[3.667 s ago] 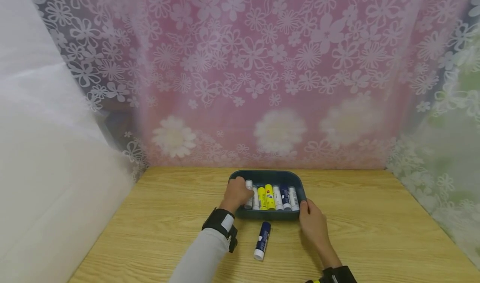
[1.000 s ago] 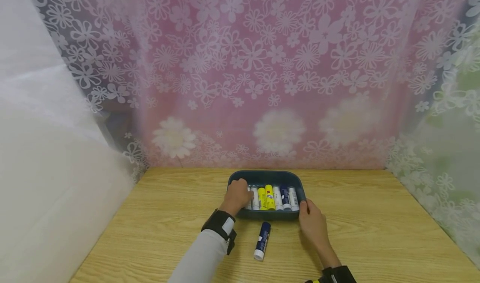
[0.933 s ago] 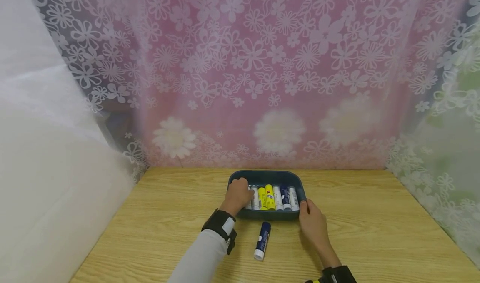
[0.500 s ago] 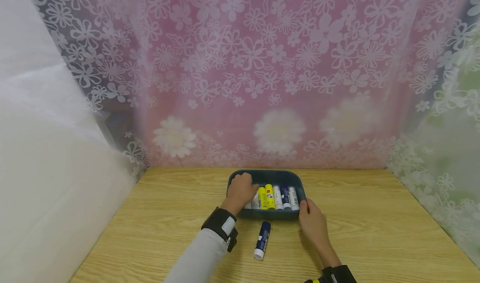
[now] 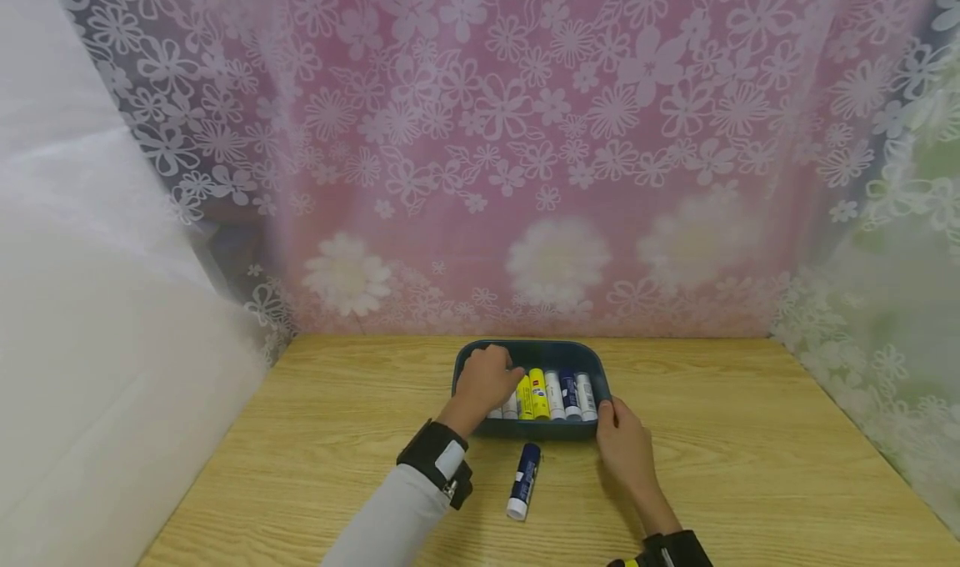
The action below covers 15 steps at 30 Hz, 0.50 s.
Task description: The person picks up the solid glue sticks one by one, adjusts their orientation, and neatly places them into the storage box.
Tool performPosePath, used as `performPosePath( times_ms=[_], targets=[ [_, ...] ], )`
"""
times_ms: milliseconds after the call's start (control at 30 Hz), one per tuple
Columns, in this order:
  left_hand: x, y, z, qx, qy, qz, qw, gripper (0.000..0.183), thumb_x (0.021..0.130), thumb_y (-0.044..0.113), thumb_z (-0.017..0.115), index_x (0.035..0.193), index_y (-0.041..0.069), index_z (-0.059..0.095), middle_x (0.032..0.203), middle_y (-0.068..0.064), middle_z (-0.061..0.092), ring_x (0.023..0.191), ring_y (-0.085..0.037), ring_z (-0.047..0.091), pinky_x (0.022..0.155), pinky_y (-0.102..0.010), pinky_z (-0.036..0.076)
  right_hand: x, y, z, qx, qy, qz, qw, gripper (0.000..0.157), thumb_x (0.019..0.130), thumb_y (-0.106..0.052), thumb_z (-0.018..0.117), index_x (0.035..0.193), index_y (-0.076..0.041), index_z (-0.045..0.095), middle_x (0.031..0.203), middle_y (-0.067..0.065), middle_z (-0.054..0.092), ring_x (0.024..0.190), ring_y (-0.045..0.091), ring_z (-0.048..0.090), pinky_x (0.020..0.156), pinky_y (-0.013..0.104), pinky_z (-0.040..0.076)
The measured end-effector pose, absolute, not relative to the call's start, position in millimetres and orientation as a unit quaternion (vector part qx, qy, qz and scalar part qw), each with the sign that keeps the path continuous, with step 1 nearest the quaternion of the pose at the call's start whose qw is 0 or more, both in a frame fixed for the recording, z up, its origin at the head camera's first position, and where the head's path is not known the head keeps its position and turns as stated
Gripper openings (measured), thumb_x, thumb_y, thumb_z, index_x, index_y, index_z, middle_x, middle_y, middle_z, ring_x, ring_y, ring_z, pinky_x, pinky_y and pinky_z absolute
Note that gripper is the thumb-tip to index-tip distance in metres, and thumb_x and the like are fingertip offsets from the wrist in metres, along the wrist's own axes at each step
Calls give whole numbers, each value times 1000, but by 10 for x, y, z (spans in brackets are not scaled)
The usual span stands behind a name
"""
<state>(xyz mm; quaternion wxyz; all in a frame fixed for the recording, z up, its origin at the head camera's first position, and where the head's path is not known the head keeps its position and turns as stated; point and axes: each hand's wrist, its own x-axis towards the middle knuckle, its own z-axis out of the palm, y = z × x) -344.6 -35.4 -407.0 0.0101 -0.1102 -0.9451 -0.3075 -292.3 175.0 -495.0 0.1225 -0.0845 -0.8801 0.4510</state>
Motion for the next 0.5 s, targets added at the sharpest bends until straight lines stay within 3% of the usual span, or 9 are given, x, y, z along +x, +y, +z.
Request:
performPosePath(
  times_ms=[133, 367, 500],
  targets=[
    [-3420, -395, -4057, -120, -944, -307, 18, 27, 98, 24, 68, 105, -1, 74, 66, -8, 63, 48, -12, 49, 45, -23, 36, -2919, 1739, -4948, -87, -880, 450, 126, 43, 109, -25, 36, 134, 0, 60, 121, 22, 68, 99, 31, 61, 85, 48, 51],
    [-3336, -425, -3931, -136, -940, -314, 1, 26, 98, 25, 68, 105, 1, 74, 77, -4, 68, 58, -13, 58, 51, -24, 47, -2913, 1734, -4947, -88, -878, 453, 127, 43, 109, -24, 37, 135, 0, 60, 125, 24, 67, 109, 37, 64, 92, 56, 52],
    [-3259, -413, -3860, -154, -939, -306, -17, 24, 98, 25, 68, 99, 3, 74, 73, -1, 65, 57, -13, 55, 50, -24, 44, -2913, 1741, -4946, -86, -879, 453, 125, 43, 109, -25, 36, 135, 0, 60, 122, 23, 68, 103, 35, 63, 87, 51, 53]
  ],
)
